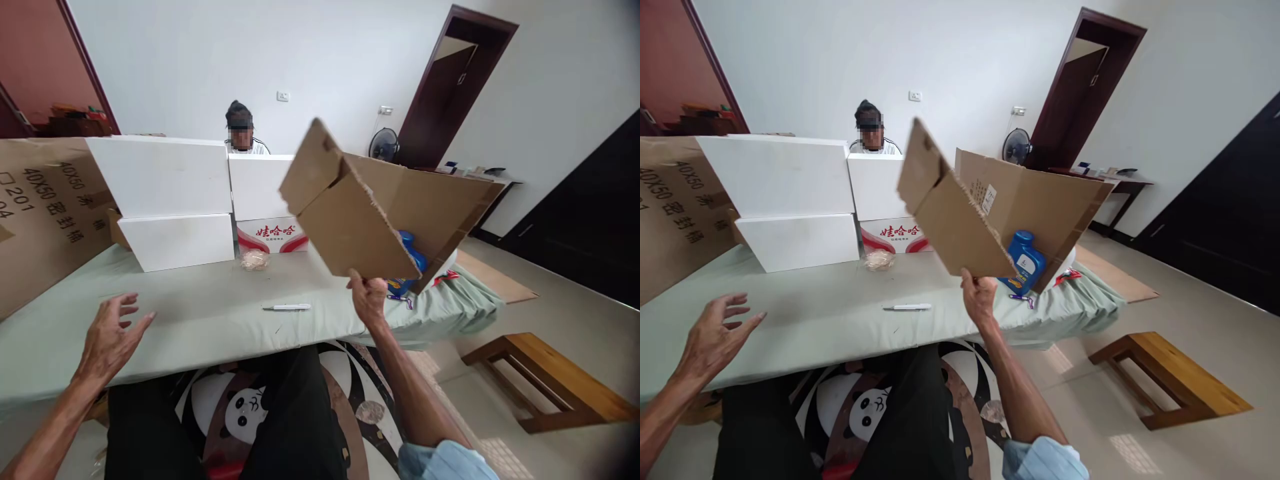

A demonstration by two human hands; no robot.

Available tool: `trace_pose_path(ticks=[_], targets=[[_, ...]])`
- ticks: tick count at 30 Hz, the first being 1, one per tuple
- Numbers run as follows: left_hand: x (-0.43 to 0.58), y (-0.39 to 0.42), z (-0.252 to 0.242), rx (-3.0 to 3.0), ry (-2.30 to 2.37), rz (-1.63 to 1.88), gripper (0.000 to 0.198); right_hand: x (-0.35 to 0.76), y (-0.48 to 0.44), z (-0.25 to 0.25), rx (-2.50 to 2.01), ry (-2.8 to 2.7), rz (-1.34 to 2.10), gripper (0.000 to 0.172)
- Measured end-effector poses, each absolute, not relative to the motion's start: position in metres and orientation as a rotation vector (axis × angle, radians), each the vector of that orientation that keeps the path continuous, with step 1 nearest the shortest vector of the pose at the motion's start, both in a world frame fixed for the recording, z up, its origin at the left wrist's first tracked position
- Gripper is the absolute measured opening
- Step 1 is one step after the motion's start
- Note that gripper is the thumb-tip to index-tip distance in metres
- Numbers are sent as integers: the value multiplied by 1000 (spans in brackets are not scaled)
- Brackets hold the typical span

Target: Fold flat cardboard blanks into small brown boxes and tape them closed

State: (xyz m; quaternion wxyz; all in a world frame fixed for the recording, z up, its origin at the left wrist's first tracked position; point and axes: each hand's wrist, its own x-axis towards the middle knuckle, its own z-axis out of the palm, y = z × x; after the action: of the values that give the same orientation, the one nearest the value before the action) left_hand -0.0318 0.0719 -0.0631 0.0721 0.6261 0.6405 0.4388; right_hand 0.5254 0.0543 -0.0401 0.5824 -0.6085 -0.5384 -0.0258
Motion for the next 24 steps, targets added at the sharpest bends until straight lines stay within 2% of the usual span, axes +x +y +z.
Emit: trace_pose_path(ticks=[3,9,14,24], targets=[[-34,78,-97,1948,1883,1157,56,569,81,-27,-1698,-1096,-261,44],[-21,78,-158,1960,1757,1047,42,588,150,-46,-1966,-1078,-208,28],[-12,68,-185,1941,1799,1009,42,585,205,-68,-2111,-1159,-119,34],[5,54,-188,2187,1873,1091,36,589,291,-76,-2209,-1252,-73,39]])
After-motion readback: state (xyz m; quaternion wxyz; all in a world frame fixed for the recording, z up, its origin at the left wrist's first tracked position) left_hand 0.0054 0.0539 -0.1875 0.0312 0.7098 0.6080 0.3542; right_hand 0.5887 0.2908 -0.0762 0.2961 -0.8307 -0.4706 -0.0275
